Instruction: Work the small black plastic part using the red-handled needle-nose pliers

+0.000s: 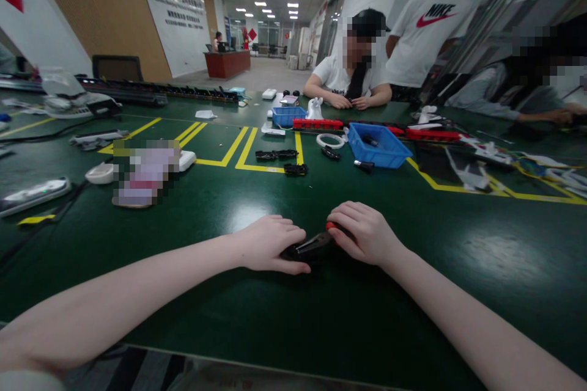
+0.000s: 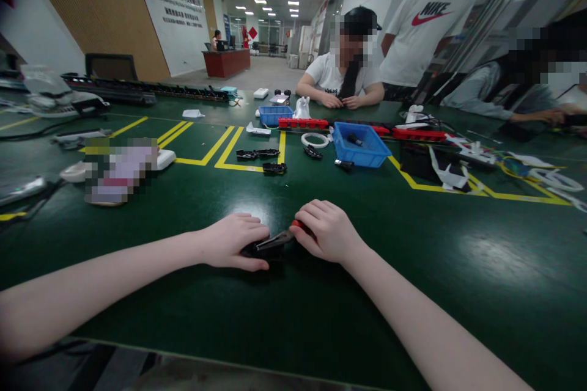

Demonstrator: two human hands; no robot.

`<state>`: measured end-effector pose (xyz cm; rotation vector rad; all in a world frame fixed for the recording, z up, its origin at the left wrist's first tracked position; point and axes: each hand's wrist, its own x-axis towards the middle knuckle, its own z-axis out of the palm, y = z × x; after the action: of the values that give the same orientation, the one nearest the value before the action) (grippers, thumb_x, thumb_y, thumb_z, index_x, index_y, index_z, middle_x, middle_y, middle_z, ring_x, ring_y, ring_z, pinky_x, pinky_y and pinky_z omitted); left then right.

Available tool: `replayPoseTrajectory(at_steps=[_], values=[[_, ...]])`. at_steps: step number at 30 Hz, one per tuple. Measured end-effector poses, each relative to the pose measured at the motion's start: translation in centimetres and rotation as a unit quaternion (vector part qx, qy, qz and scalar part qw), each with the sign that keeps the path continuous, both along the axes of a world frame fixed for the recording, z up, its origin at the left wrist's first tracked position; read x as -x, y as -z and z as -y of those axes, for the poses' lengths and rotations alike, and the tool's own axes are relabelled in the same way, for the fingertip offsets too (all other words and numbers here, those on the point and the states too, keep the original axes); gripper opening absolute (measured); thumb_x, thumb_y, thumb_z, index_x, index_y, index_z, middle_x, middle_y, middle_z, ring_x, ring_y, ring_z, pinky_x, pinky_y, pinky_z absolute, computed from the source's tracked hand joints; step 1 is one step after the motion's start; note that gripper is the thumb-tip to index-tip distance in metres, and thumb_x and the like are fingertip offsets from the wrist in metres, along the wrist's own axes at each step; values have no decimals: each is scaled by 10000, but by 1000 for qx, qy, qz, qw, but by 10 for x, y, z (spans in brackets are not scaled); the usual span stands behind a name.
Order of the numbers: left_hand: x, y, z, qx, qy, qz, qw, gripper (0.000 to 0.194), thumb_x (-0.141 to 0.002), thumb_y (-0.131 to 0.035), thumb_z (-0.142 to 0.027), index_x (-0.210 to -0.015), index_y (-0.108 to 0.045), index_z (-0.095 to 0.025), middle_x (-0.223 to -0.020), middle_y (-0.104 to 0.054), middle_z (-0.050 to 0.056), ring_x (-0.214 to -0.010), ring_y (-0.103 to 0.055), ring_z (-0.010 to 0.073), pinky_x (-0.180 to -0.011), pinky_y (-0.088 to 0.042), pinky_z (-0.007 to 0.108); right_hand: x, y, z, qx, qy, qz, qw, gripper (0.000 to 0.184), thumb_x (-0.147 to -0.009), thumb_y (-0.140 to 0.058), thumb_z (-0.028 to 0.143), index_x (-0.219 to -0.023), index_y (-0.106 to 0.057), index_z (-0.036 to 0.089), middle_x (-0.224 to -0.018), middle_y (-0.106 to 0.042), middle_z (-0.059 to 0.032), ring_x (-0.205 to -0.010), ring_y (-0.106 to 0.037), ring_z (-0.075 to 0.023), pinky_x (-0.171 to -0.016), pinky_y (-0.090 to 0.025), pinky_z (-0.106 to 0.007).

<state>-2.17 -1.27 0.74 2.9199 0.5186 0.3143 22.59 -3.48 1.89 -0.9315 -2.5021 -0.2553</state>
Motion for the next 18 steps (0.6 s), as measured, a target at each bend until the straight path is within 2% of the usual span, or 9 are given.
replayPoseTrajectory(at_steps=[11, 18], values=[[0, -2, 0, 15, -1, -8, 1000, 442, -898, -482, -622, -846, -525, -185, -754, -595, 13, -672, -563, 178, -629, -378, 291, 5, 2, 3, 13, -14, 2, 1000, 238, -945, -451, 311, -857, -618, 165, -812, -658, -73, -767, -589, -183, -671, -434, -320], [0, -2, 0, 3, -5, -16, 1000, 450, -895, -484, -630, -836, -522, -185, -741, -592, 13, -671, -560, 181, -625, -377, 293, 6, 4, 4, 8, -7, 0, 1000, 236, -955, -428, 300, -944, -606, 146, -954, -637, -110, -744, -573, -161, -656, -455, -301]])
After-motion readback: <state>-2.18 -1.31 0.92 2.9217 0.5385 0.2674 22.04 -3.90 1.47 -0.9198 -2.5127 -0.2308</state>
